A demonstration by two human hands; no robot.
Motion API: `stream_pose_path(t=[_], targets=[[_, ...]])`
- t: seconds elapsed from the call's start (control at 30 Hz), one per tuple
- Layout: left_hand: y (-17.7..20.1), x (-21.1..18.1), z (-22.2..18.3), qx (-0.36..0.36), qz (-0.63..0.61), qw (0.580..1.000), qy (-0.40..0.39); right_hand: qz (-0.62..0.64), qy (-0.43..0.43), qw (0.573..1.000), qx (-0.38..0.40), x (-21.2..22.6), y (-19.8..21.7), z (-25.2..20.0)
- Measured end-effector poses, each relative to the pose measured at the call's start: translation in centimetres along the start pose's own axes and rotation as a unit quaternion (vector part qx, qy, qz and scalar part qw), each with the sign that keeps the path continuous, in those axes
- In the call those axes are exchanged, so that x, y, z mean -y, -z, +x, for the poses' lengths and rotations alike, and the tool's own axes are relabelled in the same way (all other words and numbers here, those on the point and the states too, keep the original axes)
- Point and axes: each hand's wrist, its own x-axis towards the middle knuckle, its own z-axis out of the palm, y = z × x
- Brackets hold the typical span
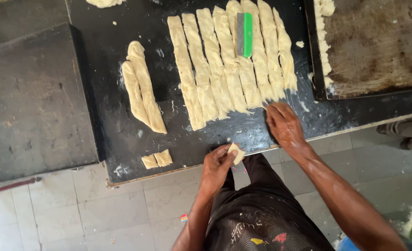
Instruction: The person cuts long strips of dough into smaller portions using a green plastic scraper and places the portions onto a metal baking sheet.
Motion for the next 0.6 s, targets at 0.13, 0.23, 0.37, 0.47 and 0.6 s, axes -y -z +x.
stream_pose_path(t=[0.13, 0.23, 0.37, 0.47, 0.6], targets=[[1.6, -1.6, 0.3, -0.03, 0.093, 0.994, -0.048, 0.015, -0.051, 0.998, 0.025, 0.0, 4.9, -4.5], [2.2, -1.9, 0.7, -0.038, 0.168, 0.983, -0.069, 0.138, -0.249, 0.951, 0.118, 3.5, 7.1, -5.8], [1.1, -1.1, 1.1, 0.11, 0.148, 0.981, -0.06, 0.406, -0.258, 0.86, 0.17, 10.1, 5.9, -5.9], [1.1, -1.7, 0.5, 0.207, 0.013, 0.975, -0.077, 0.288, -0.167, 0.933, 0.135, 9.7, 5.2, -2.6], [2.3, -1.7, 0.0, 0.223, 0.06, 0.973, -0.029, 0.232, -0.053, 0.948, 0.213, 10.3, 5.0, -2.7]])
